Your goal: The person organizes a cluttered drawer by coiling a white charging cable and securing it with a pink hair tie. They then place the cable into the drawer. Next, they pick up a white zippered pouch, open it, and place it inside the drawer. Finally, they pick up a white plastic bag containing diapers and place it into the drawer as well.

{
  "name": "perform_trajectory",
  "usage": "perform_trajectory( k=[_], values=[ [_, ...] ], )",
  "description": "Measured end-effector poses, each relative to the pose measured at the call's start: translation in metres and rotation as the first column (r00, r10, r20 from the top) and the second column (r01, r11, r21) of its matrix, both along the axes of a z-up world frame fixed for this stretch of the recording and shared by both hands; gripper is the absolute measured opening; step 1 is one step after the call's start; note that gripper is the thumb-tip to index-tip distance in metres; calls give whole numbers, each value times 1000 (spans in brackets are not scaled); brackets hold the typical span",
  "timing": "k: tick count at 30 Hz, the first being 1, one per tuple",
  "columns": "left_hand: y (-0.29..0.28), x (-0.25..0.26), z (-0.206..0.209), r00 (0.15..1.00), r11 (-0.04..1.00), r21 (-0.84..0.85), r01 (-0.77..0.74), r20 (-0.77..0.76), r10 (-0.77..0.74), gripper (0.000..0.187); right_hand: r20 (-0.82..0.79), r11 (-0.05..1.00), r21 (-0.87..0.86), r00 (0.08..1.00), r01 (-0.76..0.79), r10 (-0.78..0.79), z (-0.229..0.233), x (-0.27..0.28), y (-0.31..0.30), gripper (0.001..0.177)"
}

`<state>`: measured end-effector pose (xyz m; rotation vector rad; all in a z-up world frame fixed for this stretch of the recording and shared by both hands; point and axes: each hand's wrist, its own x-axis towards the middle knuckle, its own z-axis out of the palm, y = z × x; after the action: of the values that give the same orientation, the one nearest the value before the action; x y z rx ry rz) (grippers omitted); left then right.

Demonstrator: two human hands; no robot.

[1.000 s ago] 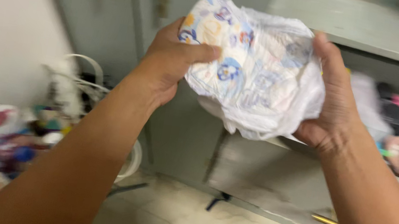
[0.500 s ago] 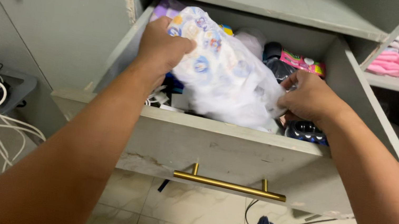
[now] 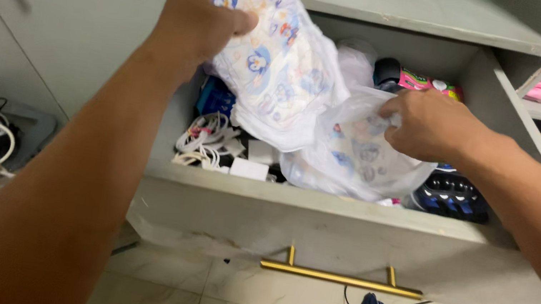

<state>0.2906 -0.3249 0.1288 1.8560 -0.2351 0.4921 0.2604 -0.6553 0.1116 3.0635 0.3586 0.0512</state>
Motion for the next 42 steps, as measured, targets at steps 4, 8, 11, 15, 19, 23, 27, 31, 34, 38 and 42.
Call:
perform_trajectory(
  k=[4, 8, 11, 15, 19, 23, 27, 31, 34, 38, 42],
  values=[
    [10, 18, 13, 939, 869, -362, 336, 55, -340, 36, -28, 946, 322, 999, 35, -27, 2, 10, 8, 41],
    [-7, 46, 11, 784, 501, -710, 495, 116, -610, 37, -151, 687, 725, 984, 44, 97, -21, 35, -10, 54],
    [-30, 56, 6, 663, 356, -754, 553, 139, -736, 40, -74, 845, 505, 966, -177, 247, -29, 49, -34, 55],
    [-73, 56, 11, 720, 526, -713, 463, -44, -693, 41, -95, 846, 480, 945, -232, 313, 2, 50, -62, 69],
    [-110, 49, 12, 757, 603, -682, 413, -111, -644, 43, -153, -279, 885, 799, 372, 581, 28, 36, -82, 73],
    [-139, 36, 12, 823, 817, -445, 366, -255, -507, 60, -302, 70, 953, 924, 294, 232, 33, 42, -107, 56],
    [-132, 21, -2, 931, 850, 408, 332, -285, -227, 98, -454, 154, 883, 890, 443, 43, 45, 42, -132, 41],
    [-121, 13, -35, 900, 616, 725, 307, -432, 60, 72, -566, 353, 796, 812, 492, 145, 58, 26, -135, 37],
    [-113, 19, -35, 961, 678, 705, 207, -276, -6, 34, -652, 438, 692, 758, 574, 37, 52, 24, -108, 35],
    [-114, 6, -29, 990, 801, 581, 141, -79, -117, 19, -613, 353, 762, 780, 543, 125, 26, 32, -70, 36],
    [-113, -16, -25, 983, 738, 657, 152, -179, -44, 48, -524, 177, 840, 851, 514, 15, 24, 26, -59, 36]
  ],
)
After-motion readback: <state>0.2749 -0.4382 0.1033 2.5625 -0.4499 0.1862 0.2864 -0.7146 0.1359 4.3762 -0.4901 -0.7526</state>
